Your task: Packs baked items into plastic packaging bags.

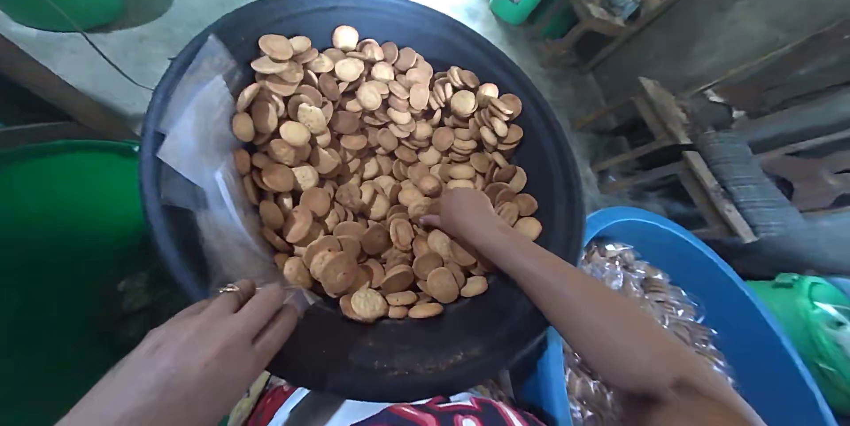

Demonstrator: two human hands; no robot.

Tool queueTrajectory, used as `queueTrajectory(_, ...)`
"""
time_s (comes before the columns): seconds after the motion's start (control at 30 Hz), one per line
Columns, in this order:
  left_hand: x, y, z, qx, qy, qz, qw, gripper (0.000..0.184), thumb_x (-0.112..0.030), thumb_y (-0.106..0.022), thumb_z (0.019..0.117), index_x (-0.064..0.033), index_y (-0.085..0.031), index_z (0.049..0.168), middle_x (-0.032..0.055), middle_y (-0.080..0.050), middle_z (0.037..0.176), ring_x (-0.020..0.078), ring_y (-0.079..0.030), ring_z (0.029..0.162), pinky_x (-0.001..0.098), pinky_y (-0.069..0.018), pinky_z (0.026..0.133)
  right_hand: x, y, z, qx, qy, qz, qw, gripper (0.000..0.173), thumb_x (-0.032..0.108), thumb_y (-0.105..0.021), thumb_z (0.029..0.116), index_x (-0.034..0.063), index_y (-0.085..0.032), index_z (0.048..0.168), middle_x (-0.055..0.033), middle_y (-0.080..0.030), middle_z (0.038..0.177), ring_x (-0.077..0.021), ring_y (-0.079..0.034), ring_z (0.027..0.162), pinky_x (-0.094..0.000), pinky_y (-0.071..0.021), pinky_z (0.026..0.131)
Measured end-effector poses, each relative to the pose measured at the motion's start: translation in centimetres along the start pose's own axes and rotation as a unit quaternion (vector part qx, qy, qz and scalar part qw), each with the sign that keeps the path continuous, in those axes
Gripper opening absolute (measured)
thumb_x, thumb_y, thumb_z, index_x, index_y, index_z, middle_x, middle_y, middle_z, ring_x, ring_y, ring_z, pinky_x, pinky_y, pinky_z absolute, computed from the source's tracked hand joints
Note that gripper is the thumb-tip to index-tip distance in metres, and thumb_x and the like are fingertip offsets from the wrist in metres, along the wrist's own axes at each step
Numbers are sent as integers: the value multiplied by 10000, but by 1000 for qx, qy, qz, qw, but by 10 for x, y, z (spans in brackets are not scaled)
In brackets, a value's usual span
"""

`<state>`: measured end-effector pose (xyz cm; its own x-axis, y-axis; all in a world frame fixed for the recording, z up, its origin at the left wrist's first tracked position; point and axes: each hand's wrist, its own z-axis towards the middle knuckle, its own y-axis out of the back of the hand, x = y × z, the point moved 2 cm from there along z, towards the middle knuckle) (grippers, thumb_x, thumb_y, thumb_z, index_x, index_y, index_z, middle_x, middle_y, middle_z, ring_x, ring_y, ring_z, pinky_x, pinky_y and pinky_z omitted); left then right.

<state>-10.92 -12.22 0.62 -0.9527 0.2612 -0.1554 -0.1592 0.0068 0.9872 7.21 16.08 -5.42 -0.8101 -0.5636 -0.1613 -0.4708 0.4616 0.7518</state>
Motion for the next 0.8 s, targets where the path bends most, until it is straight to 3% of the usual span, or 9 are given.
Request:
queueTrajectory(0.1, -9, -4, 3, -5, 23, -55, 998, 100, -59, -611, 978, 31, -651, 992, 233, -624, 923, 440, -673, 760, 494, -549, 536, 7, 4, 2, 18, -5, -13, 1000, 589, 514, -542, 1022, -23, -672, 1225, -262, -640, 1279, -434, -608, 1220, -635, -481, 955)
queueTrajectory(0.2, -12, -9, 0, -14, 18, -80, 997, 318, -243, -558, 1025, 9, -642, 851, 207, -631, 831, 399, -663, 672, 474, -525, 508, 7, 16, -10, 30, -12, 10, 999, 366, 256, -551, 1037, -59, -668, 1182, -267, -640, 1262, -429, -610, 1212, -623, -481, 973)
queueTrajectory(0.37, -15, -9, -4, 19, 33, -195, 980, 375, -225, -451, 1051, 22, -654, 855, 208, -649, 854, 408, -670, 713, 517, -521, 542, -15, 3, -12, -13, -28, 11, 999, 355, 189, -478, 1060, -37, -575, 1316, -255, -600, 1336, -433, -602, 1229, -614, -489, 960)
queueTrajectory(0.43, -9, -4, -3, 7, 66, -285, 956, 349, -173, -462, 1034, 49, -676, 871, 225, -652, 909, 385, -674, 797, 525, -544, 645, -33, -5, -10, -50, -20, -19, 998, 321, 131, -493, 1054, -31, -567, 1321, -253, -610, 1314, -450, -614, 1199, -622, -507, 931)
queueTrajectory(0.5, 2, -1, -3, -40, 100, -359, 927, 313, -137, -493, 1008, 73, -691, 887, 219, -661, 981, 273, -645, 870, 411, -540, 757, -44, -9, -17, -68, -19, -46, 996, 343, 20, -507, 1023, -53, -533, 1357, -272, -591, 1322, -467, -582, 1232, -609, -502, 956)
queueTrajectory(0.53, 7, -2, -3, -75, 120, -377, 915, 292, -130, -513, 994, 79, -694, 899, 199, -674, 968, 192, -642, 820, 332, -541, 721, -47, -11, -21, -66, -23, -50, 996, 385, -14, -500, 1014, -66, -501, 1395, -292, -579, 1329, -483, -566, 1249, -610, -495, 964)
queueTrajectory(0.63, 12, -8, 6, -195, 201, -408, 869, 172, -152, -599, 979, -19, -582, 871, 22, -643, 833, -20, -583, 657, 150, -496, 570, -50, -6, -26, -65, -14, 13, 998, 391, 114, -507, 1049, -44, -472, 1405, -292, -615, 1266, -475, -606, 1201, -618, -505, 949)
queueTrajectory(0.7, 6, -9, 18, -264, 232, -418, 837, 132, -173, -628, 965, -99, -520, 948, -90, -660, 876, -72, -609, 718, 120, -520, 608, -40, 0, -29, -46, 35, 109, 992, 473, 258, -545, 1061, -21, -451, 1432, -289, -615, 1269, -457, -607, 1201, -620, -475, 998)
queueTrajectory(0.8, -8, -15, 34, -345, 189, -426, 815, 183, -220, -632, 996, -117, -508, 1083, -143, -676, 936, -90, -648, 810, 111, -563, 701, -14, -11, -26, -26, 94, 169, 981, 526, 302, -529, 1061, -23, -456, 1468, -291, -553, 1386, -434, -546, 1302, -585, -424, 1086)
